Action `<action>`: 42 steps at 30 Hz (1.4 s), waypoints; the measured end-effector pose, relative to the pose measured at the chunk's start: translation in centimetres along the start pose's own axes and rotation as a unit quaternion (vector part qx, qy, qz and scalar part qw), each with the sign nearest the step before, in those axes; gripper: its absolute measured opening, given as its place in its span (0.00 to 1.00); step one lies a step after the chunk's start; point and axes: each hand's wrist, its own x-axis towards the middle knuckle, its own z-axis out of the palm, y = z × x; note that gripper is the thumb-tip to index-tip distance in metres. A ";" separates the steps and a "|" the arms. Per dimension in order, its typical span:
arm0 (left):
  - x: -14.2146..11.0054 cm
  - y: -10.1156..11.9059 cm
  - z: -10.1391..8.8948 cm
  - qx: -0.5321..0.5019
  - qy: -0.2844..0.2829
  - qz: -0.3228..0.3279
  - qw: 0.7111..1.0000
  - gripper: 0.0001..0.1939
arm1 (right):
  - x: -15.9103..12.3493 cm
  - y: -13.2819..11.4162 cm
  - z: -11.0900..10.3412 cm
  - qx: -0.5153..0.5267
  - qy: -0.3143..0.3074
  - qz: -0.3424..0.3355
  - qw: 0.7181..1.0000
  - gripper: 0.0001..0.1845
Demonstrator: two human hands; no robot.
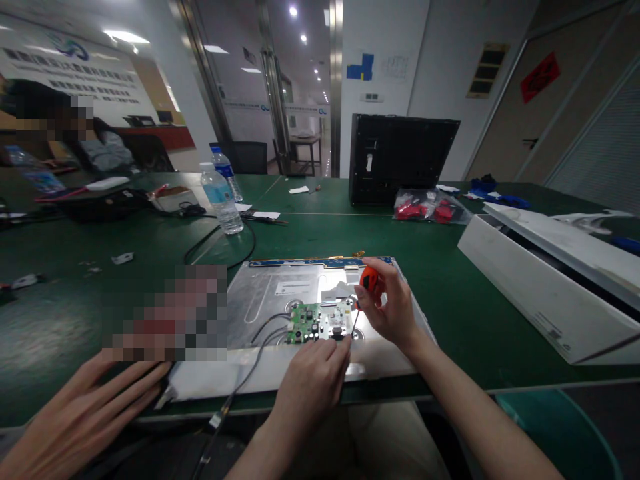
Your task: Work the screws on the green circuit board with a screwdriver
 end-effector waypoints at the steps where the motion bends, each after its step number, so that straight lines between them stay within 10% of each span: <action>1: 0.0 0.0 0.0 0.001 0.001 0.003 1.000 0.14 | 0.0 0.0 0.0 0.002 -0.001 0.001 1.000 0.18; 42: -0.2 -0.1 0.5 0.023 0.022 0.015 0.999 0.14 | 0.1 -0.1 0.0 -0.006 0.000 -0.006 1.000 0.16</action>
